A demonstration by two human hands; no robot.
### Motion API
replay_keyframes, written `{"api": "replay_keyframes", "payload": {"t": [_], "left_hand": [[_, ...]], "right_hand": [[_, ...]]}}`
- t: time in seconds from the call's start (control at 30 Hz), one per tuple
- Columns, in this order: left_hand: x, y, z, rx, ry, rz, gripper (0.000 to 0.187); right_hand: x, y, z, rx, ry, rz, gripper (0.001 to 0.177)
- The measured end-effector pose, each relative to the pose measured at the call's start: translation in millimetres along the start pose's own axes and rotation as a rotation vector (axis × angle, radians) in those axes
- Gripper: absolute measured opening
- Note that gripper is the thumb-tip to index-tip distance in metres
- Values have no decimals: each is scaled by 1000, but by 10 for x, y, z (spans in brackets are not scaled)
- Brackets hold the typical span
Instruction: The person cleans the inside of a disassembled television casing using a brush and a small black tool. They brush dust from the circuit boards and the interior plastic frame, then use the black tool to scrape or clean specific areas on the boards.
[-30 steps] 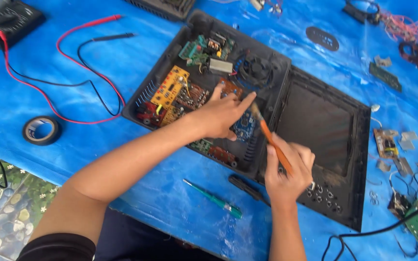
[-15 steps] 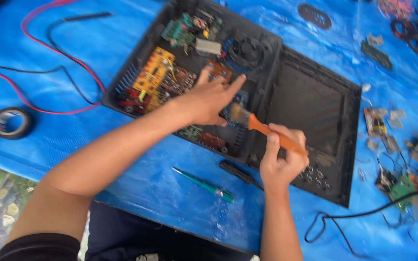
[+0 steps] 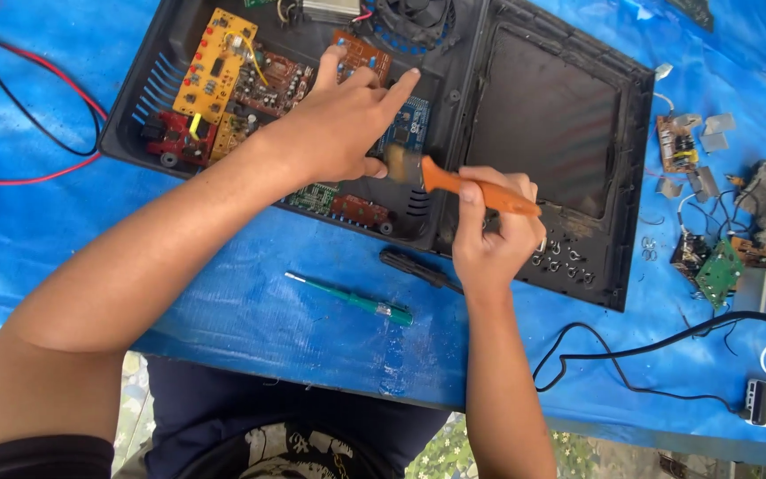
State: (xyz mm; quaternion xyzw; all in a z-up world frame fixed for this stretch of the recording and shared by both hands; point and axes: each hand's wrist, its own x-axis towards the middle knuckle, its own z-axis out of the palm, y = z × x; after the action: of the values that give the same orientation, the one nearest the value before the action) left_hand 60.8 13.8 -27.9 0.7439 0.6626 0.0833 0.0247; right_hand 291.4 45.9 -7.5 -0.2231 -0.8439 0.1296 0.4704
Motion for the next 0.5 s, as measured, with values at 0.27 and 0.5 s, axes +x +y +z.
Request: {"api": "replay_keyframes", "payload": {"t": [0.27,0.5], "left_hand": [[24,-27,96,52,21,-12,115],[81,-38,142,55,16,-10,118]], "right_hand": [[-11,4,32,-3,43,-14,23],[-6,-8,54,-72,35,-46,24]]}}
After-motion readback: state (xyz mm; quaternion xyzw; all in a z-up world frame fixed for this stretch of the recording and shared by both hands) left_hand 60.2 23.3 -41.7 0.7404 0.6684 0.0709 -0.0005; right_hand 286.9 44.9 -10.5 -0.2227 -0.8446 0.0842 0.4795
